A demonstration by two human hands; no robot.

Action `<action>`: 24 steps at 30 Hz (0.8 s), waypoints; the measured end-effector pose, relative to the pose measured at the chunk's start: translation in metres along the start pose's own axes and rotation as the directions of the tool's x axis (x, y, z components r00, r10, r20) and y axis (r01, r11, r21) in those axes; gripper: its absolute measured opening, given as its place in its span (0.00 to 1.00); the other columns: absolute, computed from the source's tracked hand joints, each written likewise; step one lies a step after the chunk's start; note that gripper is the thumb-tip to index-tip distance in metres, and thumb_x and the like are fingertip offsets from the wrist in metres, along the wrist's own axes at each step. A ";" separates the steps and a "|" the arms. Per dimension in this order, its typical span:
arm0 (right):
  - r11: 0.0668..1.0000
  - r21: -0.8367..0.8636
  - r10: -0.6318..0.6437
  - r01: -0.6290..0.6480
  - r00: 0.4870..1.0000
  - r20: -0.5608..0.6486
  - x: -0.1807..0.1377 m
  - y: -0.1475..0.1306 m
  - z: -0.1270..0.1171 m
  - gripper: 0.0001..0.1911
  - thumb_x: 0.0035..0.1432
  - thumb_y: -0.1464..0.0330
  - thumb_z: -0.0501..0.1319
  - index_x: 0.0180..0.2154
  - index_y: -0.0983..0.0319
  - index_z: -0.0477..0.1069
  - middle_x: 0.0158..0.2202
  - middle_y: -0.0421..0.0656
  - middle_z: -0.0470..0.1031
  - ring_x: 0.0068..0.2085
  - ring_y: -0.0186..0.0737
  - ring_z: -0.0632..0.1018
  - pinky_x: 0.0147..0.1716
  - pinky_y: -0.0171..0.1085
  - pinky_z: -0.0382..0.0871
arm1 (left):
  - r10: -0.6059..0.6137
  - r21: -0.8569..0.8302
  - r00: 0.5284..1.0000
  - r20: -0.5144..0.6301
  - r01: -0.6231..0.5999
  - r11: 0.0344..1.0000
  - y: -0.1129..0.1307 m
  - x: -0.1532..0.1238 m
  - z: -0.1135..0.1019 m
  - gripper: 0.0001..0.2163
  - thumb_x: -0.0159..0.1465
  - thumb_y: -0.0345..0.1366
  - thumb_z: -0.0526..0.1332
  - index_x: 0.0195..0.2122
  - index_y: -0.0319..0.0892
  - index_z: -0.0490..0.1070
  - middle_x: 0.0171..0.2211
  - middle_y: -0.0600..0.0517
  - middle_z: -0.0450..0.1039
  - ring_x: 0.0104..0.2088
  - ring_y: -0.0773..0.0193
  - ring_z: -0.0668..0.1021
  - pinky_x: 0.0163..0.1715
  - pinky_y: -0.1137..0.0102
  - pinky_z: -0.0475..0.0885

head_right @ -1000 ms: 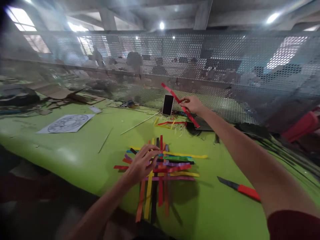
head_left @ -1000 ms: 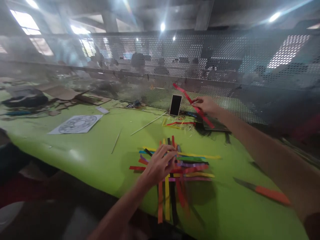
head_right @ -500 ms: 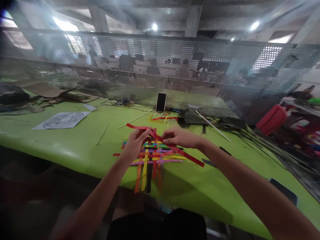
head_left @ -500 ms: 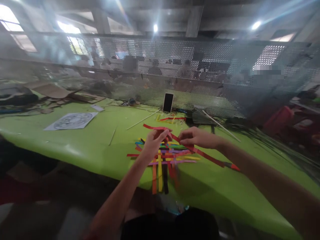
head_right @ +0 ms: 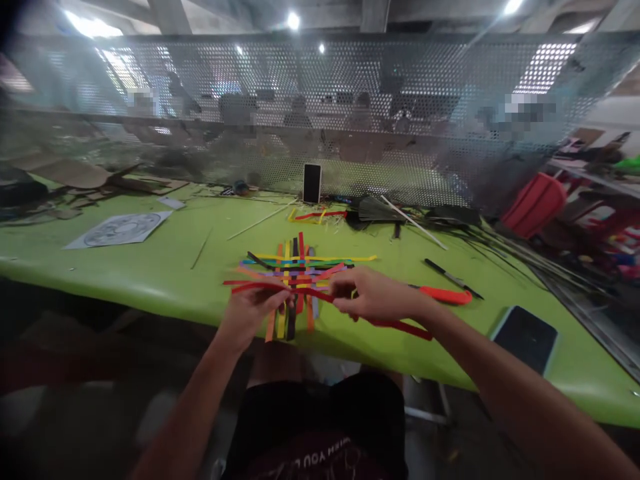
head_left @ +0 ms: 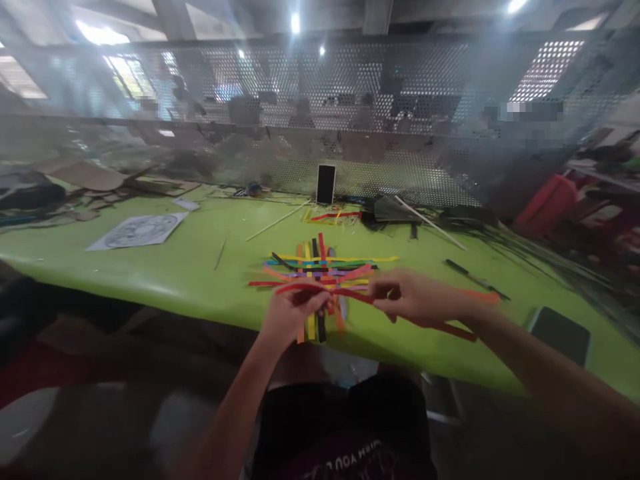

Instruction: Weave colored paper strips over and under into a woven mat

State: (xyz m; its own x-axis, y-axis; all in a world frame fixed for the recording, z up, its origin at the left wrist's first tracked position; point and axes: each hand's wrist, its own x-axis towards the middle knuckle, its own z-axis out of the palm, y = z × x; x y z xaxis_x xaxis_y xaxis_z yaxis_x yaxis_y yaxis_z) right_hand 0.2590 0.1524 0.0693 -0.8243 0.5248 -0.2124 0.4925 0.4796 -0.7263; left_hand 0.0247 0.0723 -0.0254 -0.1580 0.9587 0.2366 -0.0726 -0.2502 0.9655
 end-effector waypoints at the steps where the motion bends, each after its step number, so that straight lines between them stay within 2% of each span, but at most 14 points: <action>1: 0.998 0.059 -0.010 0.008 0.999 0.032 -0.006 -0.002 0.009 0.03 0.63 0.68 0.60 0.34 0.60 0.69 0.29 0.38 0.74 0.30 0.36 0.77 0.31 0.34 0.69 | -0.006 0.014 0.999 0.052 0.005 1.000 0.003 -0.012 0.001 0.05 0.59 0.35 0.71 0.32 0.39 0.80 0.25 0.51 0.80 0.26 0.66 0.81 0.28 0.75 0.77; 3: 0.981 0.194 -0.016 -0.005 0.994 0.104 -0.014 -0.006 0.028 0.02 0.62 0.70 0.59 0.38 0.60 0.69 0.32 0.38 0.76 0.33 0.37 0.79 0.32 0.35 0.71 | -0.010 0.025 0.995 0.104 0.008 1.000 0.009 -0.036 0.002 0.04 0.61 0.34 0.70 0.32 0.39 0.80 0.26 0.51 0.80 0.27 0.66 0.81 0.29 0.75 0.78; 4: 0.967 0.254 -0.006 -0.025 0.993 0.118 -0.017 -0.008 0.039 0.07 0.62 0.71 0.58 0.42 0.59 0.69 0.35 0.39 0.77 0.33 0.36 0.79 0.32 0.35 0.72 | -0.020 0.017 0.994 0.109 0.018 1.000 0.011 -0.047 0.003 0.04 0.61 0.33 0.70 0.32 0.39 0.80 0.26 0.51 0.80 0.28 0.66 0.81 0.29 0.76 0.77; 7: 0.946 0.324 0.011 -0.019 1.000 0.028 -0.025 -0.009 0.070 0.20 0.60 0.74 0.57 0.54 0.59 0.68 0.45 0.41 0.77 0.33 0.34 0.78 0.33 0.35 0.72 | -0.098 -0.038 0.986 0.132 0.104 0.994 0.012 -0.076 0.006 0.05 0.61 0.34 0.70 0.32 0.38 0.80 0.27 0.50 0.81 0.26 0.66 0.81 0.26 0.76 0.76; 9: 0.963 0.265 -0.050 0.056 0.998 -0.030 -0.032 -0.007 0.089 0.17 0.62 0.72 0.59 0.53 0.59 0.71 0.46 0.42 0.77 0.38 0.36 0.78 0.39 0.37 0.73 | -0.142 -0.064 0.978 0.151 0.153 0.986 0.008 -0.091 0.010 0.05 0.62 0.34 0.69 0.33 0.38 0.80 0.27 0.49 0.81 0.25 0.66 0.80 0.24 0.76 0.75; 11: 0.989 0.114 -0.089 0.097 0.993 -0.077 -0.042 -0.003 0.107 0.08 0.66 0.68 0.60 0.45 0.59 0.76 0.42 0.42 0.77 0.42 0.39 0.76 0.45 0.39 0.71 | -0.125 -0.057 0.975 0.184 0.137 0.989 0.001 -0.103 0.017 0.06 0.64 0.34 0.68 0.32 0.38 0.80 0.27 0.49 0.81 0.24 0.66 0.80 0.24 0.76 0.74; 13: 0.997 -0.026 -0.070 0.066 0.981 -0.183 -0.050 0.003 0.125 0.10 0.68 0.69 0.57 0.38 0.59 0.78 0.39 0.43 0.77 0.42 0.40 0.75 0.44 0.39 0.70 | -0.042 0.010 0.983 0.181 0.041 0.999 -0.006 -0.113 0.023 0.07 0.65 0.33 0.66 0.29 0.38 0.79 0.26 0.50 0.80 0.25 0.67 0.79 0.25 0.77 0.73; 14: 0.998 -0.047 -0.057 0.049 0.978 -0.202 -0.054 0.007 0.134 0.11 0.69 0.69 0.56 0.39 0.59 0.78 0.39 0.43 0.77 0.42 0.40 0.75 0.44 0.38 0.69 | 0.018 0.058 0.986 0.165 -0.028 0.998 -0.010 -0.117 0.026 0.08 0.65 0.31 0.66 0.28 0.39 0.78 0.25 0.50 0.79 0.25 0.68 0.79 0.27 0.77 0.72; 17: 0.999 0.009 -0.047 0.050 0.976 -0.211 -0.058 0.017 0.158 0.11 0.72 0.70 0.54 0.43 0.58 0.76 0.39 0.41 0.78 0.40 0.37 0.76 0.41 0.35 0.69 | 0.182 0.178 0.976 0.121 -0.202 0.963 -0.021 -0.125 0.031 0.07 0.62 0.28 0.65 0.26 0.40 0.76 0.24 0.53 0.76 0.26 0.70 0.77 0.29 0.78 0.70; 20: 0.996 -0.040 -0.082 0.075 0.965 -0.249 -0.058 0.024 0.173 0.10 0.72 0.70 0.55 0.40 0.59 0.74 0.39 0.41 0.77 0.39 0.35 0.75 0.39 0.33 0.66 | 0.312 0.197 0.939 0.147 -0.337 0.921 -0.030 -0.128 0.031 0.05 0.61 0.26 0.66 0.29 0.41 0.75 0.24 0.54 0.75 0.25 0.70 0.75 0.29 0.78 0.68; 22: 0.993 -0.088 -0.100 0.080 0.962 -0.252 -0.057 0.026 0.177 0.08 0.70 0.70 0.57 0.37 0.59 0.73 0.37 0.40 0.76 0.37 0.35 0.74 0.37 0.33 0.65 | 0.364 0.186 0.913 0.183 -0.396 0.899 -0.034 -0.128 0.030 0.05 0.62 0.26 0.66 0.31 0.42 0.73 0.24 0.56 0.73 0.25 0.71 0.73 0.28 0.77 0.66; 24: 0.990 -0.123 -0.092 0.064 0.966 -0.240 -0.055 0.028 0.177 0.09 0.69 0.71 0.58 0.34 0.60 0.72 0.33 0.39 0.76 0.33 0.33 0.73 0.33 0.33 0.62 | 0.363 0.206 0.904 0.226 -0.409 0.889 -0.036 -0.127 0.026 0.06 0.62 0.25 0.64 0.31 0.43 0.70 0.25 0.57 0.71 0.26 0.71 0.72 0.29 0.77 0.64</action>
State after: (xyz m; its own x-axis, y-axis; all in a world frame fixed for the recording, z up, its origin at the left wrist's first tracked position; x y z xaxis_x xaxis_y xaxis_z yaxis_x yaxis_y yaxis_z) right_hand 0.2689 0.0124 -0.0551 -0.7752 0.6314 0.0183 0.4692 0.5949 -0.6527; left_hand 0.0734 -0.0374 -0.0870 0.0538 0.8064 0.5889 0.2033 -0.5863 0.7842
